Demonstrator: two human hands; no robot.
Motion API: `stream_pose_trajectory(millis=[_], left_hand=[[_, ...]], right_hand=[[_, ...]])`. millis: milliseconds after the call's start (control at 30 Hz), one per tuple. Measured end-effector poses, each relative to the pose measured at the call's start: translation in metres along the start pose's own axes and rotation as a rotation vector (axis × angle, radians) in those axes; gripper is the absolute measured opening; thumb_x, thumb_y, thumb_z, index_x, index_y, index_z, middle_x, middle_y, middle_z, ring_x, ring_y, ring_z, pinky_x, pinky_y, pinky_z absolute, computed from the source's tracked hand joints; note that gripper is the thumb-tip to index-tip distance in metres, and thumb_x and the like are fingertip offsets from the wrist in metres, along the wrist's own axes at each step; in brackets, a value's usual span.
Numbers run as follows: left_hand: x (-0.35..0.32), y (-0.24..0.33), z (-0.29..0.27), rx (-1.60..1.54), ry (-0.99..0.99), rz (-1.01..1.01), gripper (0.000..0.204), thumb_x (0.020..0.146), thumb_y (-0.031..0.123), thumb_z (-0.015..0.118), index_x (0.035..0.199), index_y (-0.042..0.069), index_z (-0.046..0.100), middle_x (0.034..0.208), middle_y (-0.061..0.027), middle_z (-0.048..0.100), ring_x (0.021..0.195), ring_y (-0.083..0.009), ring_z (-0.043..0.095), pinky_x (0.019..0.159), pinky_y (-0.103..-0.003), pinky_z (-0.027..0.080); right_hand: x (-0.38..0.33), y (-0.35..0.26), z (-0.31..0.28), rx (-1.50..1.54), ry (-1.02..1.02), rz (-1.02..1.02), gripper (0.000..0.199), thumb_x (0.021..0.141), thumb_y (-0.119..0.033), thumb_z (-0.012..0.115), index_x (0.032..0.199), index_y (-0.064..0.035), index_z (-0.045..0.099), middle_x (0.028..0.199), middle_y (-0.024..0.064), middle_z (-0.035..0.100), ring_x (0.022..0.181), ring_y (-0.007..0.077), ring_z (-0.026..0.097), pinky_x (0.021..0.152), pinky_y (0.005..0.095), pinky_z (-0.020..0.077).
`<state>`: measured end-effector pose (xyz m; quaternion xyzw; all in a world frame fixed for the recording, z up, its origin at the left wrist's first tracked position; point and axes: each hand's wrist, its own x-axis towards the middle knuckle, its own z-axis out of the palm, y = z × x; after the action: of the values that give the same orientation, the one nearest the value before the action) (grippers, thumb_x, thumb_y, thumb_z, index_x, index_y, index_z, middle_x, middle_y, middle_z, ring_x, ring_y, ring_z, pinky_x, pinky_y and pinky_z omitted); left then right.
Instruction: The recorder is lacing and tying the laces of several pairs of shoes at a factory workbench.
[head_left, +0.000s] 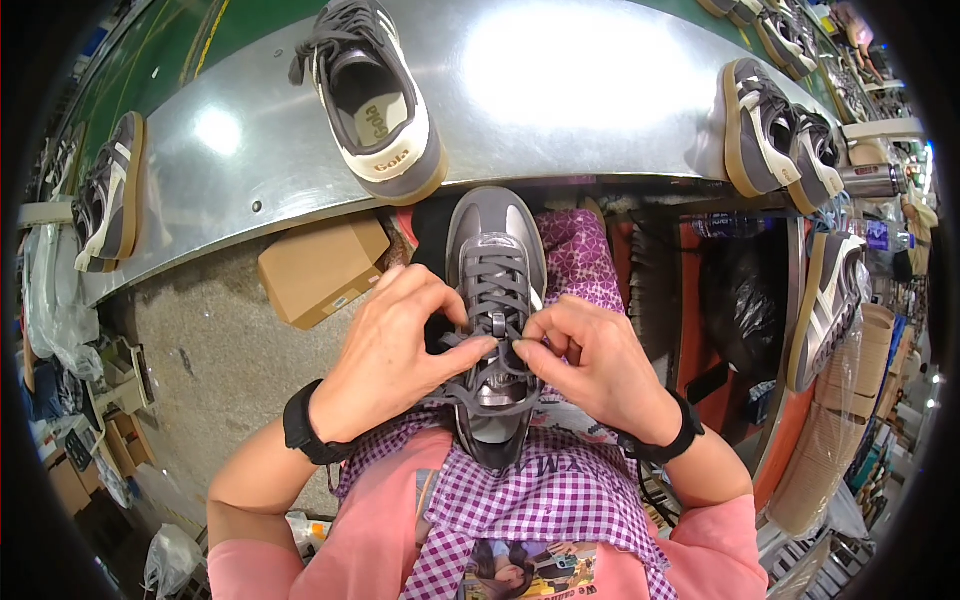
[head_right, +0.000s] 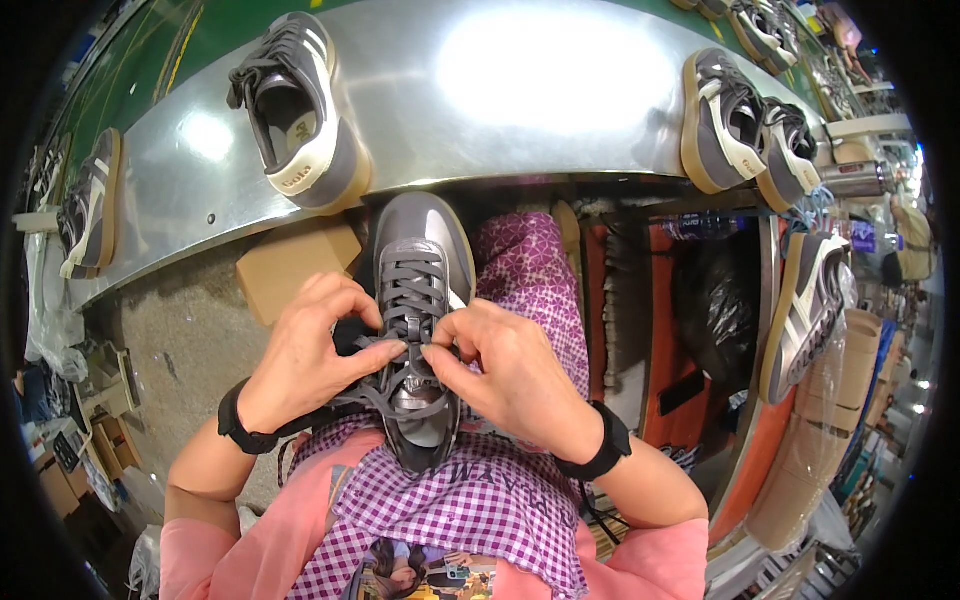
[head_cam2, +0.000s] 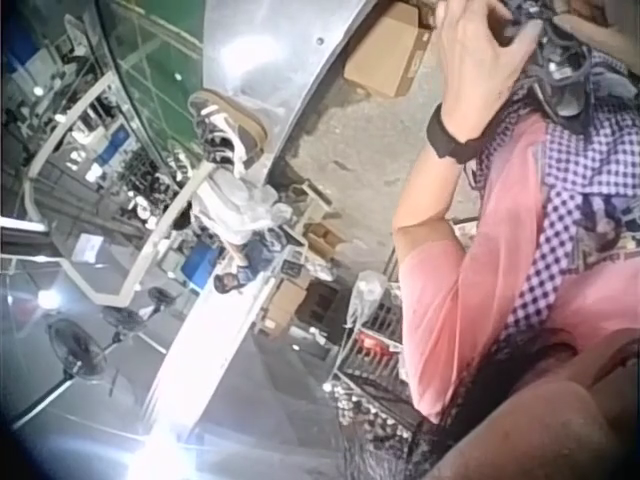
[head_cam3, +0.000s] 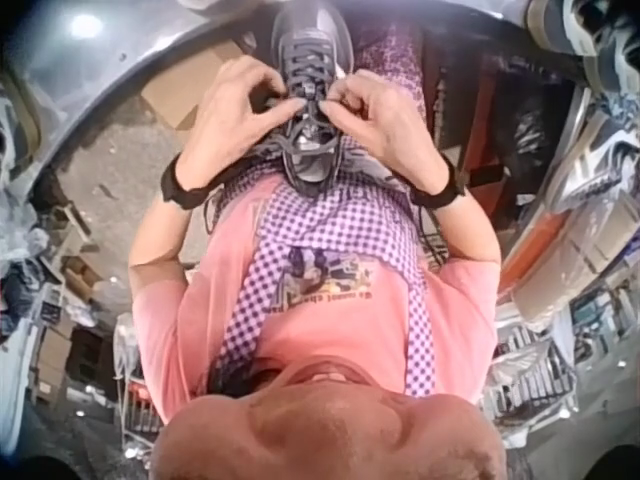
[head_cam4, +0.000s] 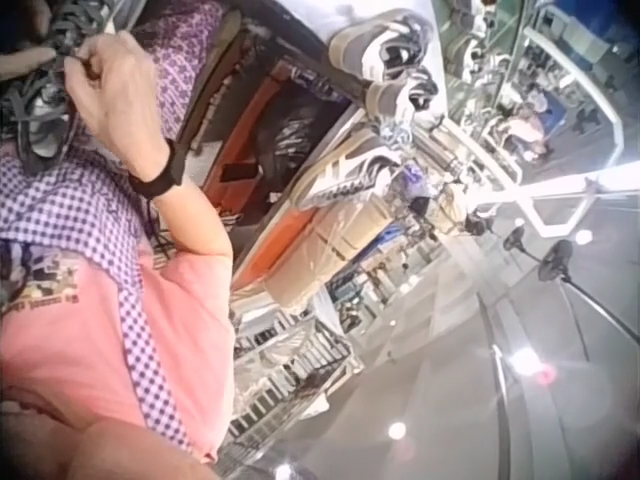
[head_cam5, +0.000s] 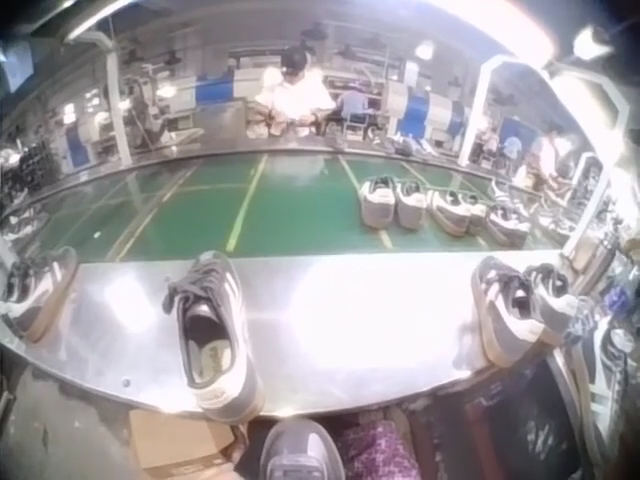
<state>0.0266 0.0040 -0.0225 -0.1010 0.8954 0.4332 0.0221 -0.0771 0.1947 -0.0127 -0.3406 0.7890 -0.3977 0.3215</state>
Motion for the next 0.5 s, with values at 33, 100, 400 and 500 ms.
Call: stream_pose_trajectory(millis=[33,100,400,500], left_hand=[[0.003,0.001,-0.001,-0.064,-0.097,-0.044,0.022,0.070,0.014,0.076,0.074,0.002,0.059,0.076,-0.0090,0.056,0.079,-0.0268,0.054,0.074,-0.036,0.042],[0.005,0.001,-0.002,-0.082,-0.156,-0.015,0.020,0.070,0.012,0.075,0.071,0.002,0.058,0.074,-0.0080,0.055,0.077,-0.0259,0.053,0.074,-0.035,0.042],[0.004,-0.012,-0.018,-0.274,-0.207,0.103,0.017,0.070,0.003,0.068,0.069,0.003,0.051,0.070,-0.0058,0.054,0.073,-0.0235,0.053,0.068,-0.035,0.042],[0.002,-0.012,-0.020,-0.169,-0.192,0.040,0.014,0.072,0.002,0.068,0.072,0.003,0.053,0.073,-0.0065,0.056,0.075,-0.0240,0.054,0.069,-0.034,0.043]], right_hand=[[-0.004,-0.002,0.002,-0.012,0.019,0.020,0.012,0.079,-0.011,0.068,0.080,-0.0007,0.061,0.066,0.0107,0.051,0.059,0.0266,0.053,0.054,0.0371,0.0405],[-0.009,-0.003,0.003,-0.013,0.030,0.017,0.012,0.079,-0.011,0.068,0.080,-0.0005,0.061,0.066,0.0106,0.051,0.058,0.0264,0.053,0.054,0.0365,0.0405],[-0.004,0.015,0.005,0.226,-0.021,0.238,0.013,0.081,-0.011,0.066,0.081,0.0001,0.060,0.069,0.0096,0.054,0.058,0.0219,0.055,0.053,0.0332,0.0421],[-0.007,-0.001,0.010,0.059,0.025,-0.187,0.009,0.080,-0.008,0.066,0.084,-0.0027,0.059,0.072,0.0107,0.053,0.061,0.0261,0.057,0.054,0.0359,0.0454]])
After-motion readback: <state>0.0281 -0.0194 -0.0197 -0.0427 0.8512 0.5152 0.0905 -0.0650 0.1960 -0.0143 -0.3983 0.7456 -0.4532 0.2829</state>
